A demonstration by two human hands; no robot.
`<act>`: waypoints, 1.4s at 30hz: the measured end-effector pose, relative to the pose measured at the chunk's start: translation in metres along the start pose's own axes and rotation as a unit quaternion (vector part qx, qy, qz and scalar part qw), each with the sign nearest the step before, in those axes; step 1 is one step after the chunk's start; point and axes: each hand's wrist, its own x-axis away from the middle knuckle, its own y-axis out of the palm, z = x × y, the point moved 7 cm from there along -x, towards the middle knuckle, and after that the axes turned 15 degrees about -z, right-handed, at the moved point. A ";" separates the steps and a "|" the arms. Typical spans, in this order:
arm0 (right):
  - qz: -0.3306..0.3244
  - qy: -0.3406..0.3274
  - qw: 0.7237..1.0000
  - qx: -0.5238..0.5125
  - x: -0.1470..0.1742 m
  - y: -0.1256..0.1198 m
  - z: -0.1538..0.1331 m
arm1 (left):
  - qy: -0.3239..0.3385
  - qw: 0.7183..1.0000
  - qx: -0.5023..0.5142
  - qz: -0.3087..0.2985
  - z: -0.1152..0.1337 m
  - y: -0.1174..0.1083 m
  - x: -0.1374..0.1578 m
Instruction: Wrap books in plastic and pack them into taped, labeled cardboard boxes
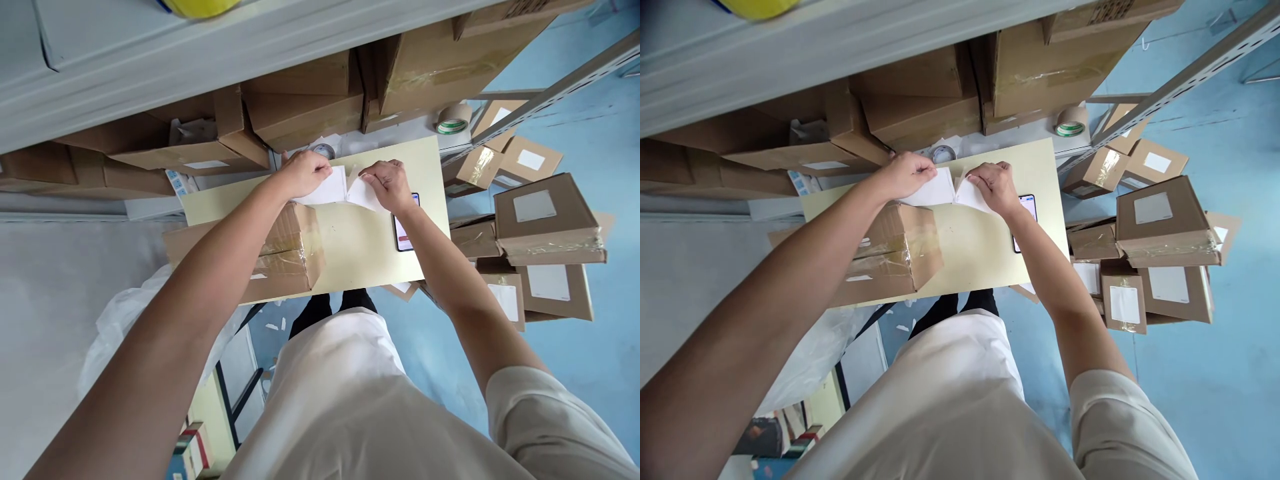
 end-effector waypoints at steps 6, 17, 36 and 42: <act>-0.053 0.082 0.995 0.030 -0.001 0.013 0.030 | 0.021 0.998 -0.054 0.031 0.005 -0.017 0.004; 0.050 0.043 0.981 -0.182 0.003 -0.026 -0.035 | 0.081 0.990 0.033 0.115 0.039 -0.047 0.060; 0.256 -0.100 0.955 0.108 0.118 -0.013 -0.322 | 0.123 0.833 0.512 0.169 0.005 0.000 0.291; 0.180 -0.134 0.964 0.143 0.118 0.034 -0.371 | 0.142 0.773 0.610 0.098 -0.006 0.018 0.327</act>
